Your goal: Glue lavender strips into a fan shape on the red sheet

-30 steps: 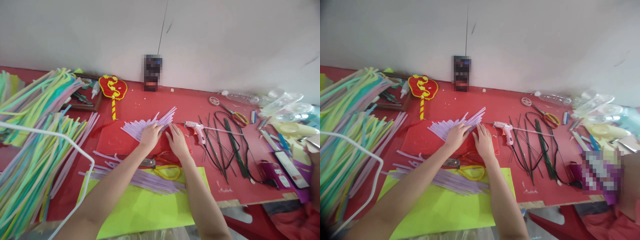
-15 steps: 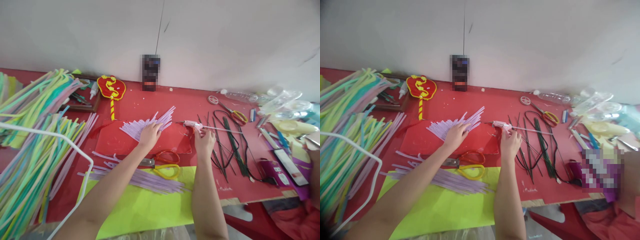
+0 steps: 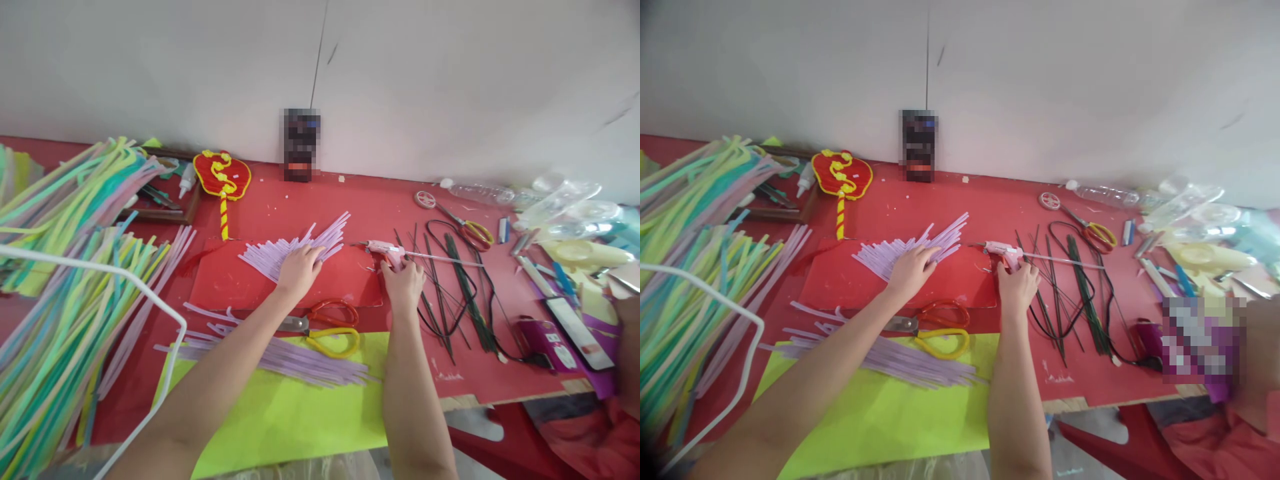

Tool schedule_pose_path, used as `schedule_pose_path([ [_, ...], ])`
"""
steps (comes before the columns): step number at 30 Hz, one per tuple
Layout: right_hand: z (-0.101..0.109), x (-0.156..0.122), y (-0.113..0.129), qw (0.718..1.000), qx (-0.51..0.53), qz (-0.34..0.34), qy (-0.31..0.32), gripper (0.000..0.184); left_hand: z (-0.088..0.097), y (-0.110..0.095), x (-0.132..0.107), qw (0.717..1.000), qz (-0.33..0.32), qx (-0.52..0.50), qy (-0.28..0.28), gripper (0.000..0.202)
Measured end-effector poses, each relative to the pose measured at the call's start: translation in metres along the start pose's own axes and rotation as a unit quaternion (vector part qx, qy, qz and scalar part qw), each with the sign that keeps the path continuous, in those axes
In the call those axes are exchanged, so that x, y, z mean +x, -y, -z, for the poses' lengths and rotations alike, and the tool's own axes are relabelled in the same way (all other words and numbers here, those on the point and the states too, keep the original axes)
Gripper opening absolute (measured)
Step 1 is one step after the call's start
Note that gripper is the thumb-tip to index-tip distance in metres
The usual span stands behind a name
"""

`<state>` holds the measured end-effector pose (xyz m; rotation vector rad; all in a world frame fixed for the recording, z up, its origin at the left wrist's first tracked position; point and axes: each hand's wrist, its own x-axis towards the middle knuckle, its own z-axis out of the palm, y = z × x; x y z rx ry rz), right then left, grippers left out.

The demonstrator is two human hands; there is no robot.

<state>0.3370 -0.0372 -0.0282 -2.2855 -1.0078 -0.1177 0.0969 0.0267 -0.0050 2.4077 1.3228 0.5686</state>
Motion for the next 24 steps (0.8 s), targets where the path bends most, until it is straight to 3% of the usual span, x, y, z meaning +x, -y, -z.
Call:
schedule_pose_path([
  [7,0.018,-0.001,0.011,0.999,0.042,-0.031,-0.015,0.037,0.003,-0.002,0.000,1.000,0.012,-0.004,0.010,0.032],
  [10,0.021,-0.002,0.018,0.997,0.073,0.005,-0.016,0.039,0.004,-0.003,-0.001,1.000,0.013,-0.007,0.011,0.033],
  [16,0.014,-0.014,0.036,0.989,0.098,0.102,0.042,0.037,0.003,-0.002,0.000,1.000,0.008,-0.006,0.011,0.032],
  [24,0.013,-0.022,0.050,0.992,0.052,0.101,0.057,0.033,0.000,-0.001,0.000,1.000,0.006,0.004,0.007,0.032],
])
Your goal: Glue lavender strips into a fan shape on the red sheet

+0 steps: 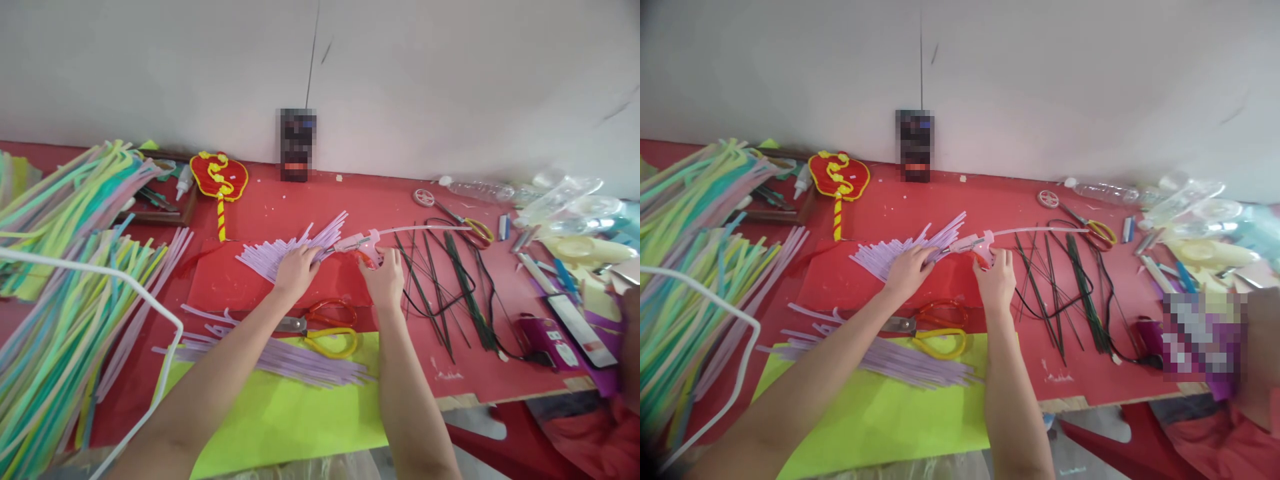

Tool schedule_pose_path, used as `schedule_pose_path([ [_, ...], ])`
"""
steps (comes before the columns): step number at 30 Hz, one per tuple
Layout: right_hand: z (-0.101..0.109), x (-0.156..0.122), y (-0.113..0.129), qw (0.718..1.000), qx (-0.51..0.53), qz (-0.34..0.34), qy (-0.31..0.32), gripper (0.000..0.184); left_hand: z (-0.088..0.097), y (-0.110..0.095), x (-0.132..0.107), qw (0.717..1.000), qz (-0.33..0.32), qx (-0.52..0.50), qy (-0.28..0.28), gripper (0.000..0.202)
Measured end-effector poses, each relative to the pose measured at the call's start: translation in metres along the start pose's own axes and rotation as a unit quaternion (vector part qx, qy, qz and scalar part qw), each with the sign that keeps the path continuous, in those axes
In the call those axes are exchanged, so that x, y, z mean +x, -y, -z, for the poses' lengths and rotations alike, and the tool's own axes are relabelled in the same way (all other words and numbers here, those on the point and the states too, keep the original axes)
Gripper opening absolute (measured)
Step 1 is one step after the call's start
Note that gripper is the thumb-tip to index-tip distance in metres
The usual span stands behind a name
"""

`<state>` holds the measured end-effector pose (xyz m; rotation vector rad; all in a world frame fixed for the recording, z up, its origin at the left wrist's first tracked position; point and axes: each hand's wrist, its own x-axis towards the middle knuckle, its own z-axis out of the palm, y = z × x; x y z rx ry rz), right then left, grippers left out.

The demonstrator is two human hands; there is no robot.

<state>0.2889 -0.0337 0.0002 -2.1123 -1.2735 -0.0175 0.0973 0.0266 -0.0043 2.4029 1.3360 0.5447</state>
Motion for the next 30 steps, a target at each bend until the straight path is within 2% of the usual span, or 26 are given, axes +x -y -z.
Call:
schedule_pose_path([
  [9,-0.003,0.001,-0.005,0.999,0.038,0.027,0.012,0.032,-0.001,0.001,0.000,1.000,0.002,-0.003,0.001,0.031],
  [30,-0.004,0.003,-0.009,0.997,0.071,0.027,0.006,0.029,0.001,-0.001,-0.001,1.000,0.006,-0.005,0.002,0.031],
])
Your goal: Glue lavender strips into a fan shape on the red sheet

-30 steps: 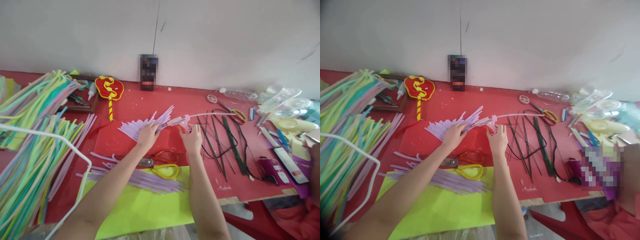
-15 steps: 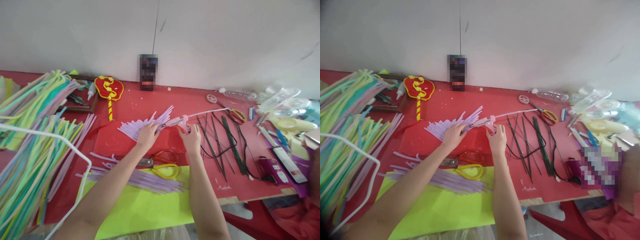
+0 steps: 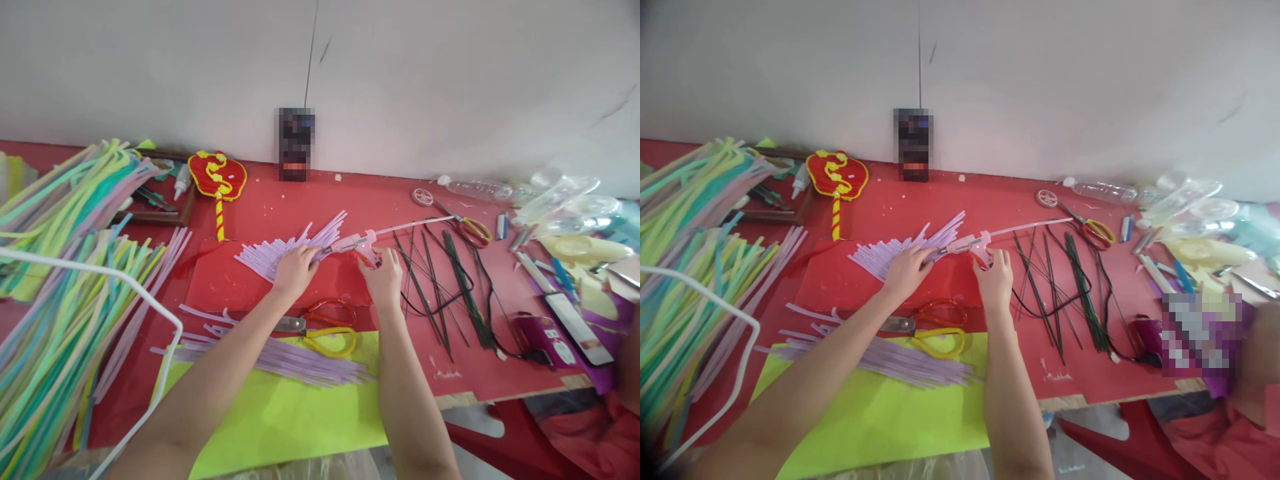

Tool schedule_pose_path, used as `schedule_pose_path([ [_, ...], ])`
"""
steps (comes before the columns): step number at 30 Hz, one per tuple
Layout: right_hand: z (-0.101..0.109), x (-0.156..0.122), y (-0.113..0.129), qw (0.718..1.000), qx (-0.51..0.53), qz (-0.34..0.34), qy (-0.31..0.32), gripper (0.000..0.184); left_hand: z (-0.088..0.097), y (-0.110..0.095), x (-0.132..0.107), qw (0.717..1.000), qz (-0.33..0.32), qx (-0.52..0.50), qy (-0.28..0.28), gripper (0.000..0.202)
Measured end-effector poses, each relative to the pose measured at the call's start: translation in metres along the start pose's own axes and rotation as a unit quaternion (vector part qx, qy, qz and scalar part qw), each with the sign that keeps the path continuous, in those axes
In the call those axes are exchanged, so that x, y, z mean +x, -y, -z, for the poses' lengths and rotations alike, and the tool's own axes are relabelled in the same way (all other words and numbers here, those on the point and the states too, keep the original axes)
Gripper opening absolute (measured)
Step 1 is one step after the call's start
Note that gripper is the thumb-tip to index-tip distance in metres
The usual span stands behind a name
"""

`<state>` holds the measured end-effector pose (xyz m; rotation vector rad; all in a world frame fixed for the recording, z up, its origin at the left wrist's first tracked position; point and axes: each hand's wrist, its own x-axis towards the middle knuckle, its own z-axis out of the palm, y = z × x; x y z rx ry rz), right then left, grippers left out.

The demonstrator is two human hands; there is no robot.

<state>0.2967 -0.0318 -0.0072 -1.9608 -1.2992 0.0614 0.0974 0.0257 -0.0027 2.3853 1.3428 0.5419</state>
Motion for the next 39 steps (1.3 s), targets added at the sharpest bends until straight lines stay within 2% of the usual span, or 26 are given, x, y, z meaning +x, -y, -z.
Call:
schedule_pose_path([
  [39,0.0003,-0.0007,-0.0033,0.999,-0.004,-0.022,-0.035,0.027,-0.0021,0.0022,0.0005,1.000,-0.008,0.005,-0.002,0.032],
])
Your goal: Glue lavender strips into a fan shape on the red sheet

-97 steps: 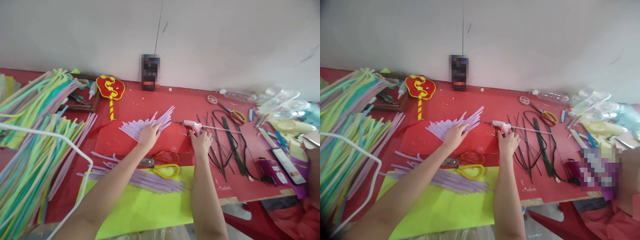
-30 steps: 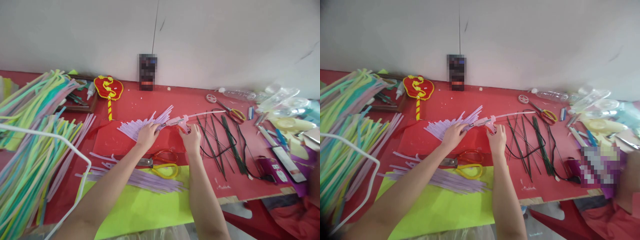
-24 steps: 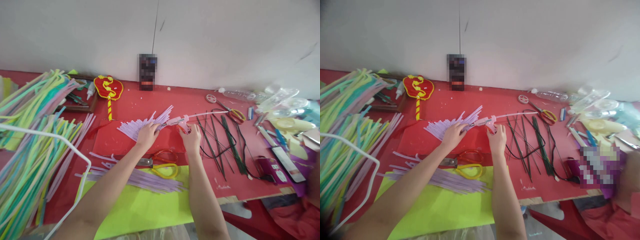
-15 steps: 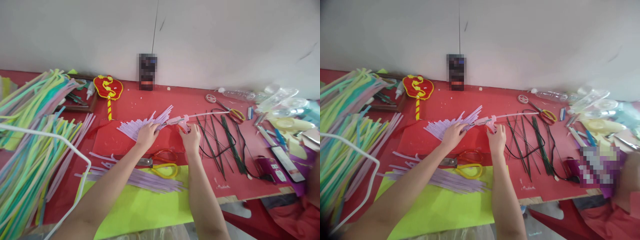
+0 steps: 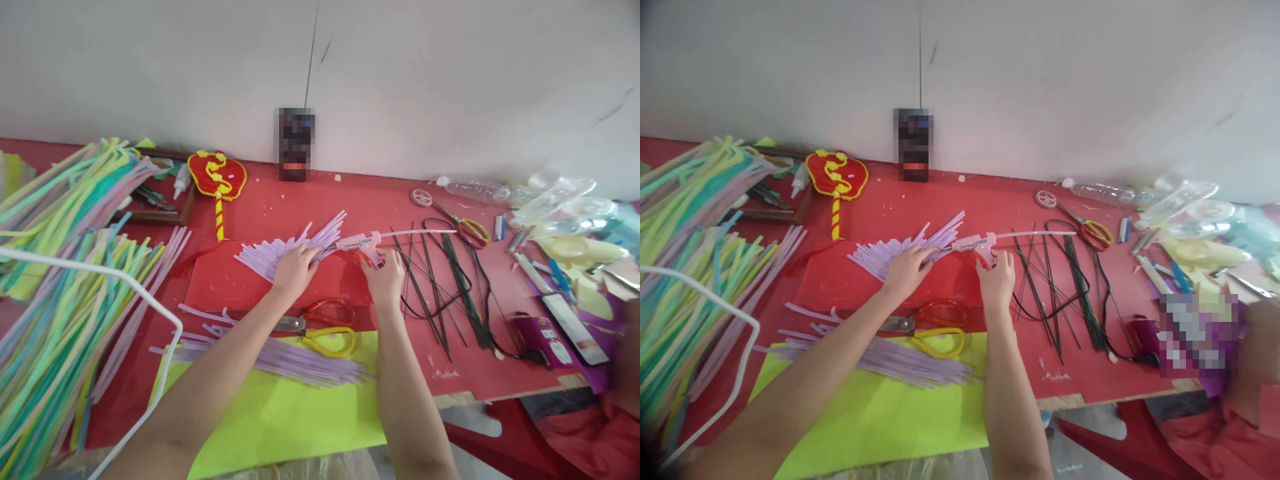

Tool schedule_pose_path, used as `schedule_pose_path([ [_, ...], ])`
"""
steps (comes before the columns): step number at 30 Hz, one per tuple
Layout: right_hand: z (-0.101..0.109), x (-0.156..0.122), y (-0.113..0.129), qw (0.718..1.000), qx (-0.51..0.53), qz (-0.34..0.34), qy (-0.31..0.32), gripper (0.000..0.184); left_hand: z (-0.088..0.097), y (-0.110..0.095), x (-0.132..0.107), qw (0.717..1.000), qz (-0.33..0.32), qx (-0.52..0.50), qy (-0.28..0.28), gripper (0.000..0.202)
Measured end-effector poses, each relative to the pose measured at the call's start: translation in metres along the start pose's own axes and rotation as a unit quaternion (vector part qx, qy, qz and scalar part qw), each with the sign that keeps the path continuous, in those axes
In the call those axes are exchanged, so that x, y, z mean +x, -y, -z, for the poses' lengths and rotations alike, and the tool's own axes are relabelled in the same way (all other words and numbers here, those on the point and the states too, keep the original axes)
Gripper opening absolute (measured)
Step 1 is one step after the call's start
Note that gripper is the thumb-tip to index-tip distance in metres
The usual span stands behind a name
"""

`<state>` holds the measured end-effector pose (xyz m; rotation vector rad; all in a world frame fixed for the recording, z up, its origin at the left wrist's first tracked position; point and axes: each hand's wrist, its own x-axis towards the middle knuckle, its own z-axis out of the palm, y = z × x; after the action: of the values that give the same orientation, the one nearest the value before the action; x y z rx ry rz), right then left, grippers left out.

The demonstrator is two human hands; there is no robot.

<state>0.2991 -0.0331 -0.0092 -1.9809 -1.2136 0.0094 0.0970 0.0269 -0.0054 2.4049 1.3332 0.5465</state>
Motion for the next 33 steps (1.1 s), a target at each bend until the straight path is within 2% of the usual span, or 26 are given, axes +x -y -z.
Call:
schedule_pose_path([
  [7,0.0002,0.0008,-0.0056,1.000,0.008,-0.006,-0.004,0.028,0.0048,-0.0034,0.0001,1.000,0.005,0.009,0.016,0.032],
  [33,-0.0024,0.0012,-0.0039,1.000,-0.002,-0.003,0.004,0.027,0.0029,-0.0025,-0.0005,1.000,0.000,0.010,0.010,0.033],
])
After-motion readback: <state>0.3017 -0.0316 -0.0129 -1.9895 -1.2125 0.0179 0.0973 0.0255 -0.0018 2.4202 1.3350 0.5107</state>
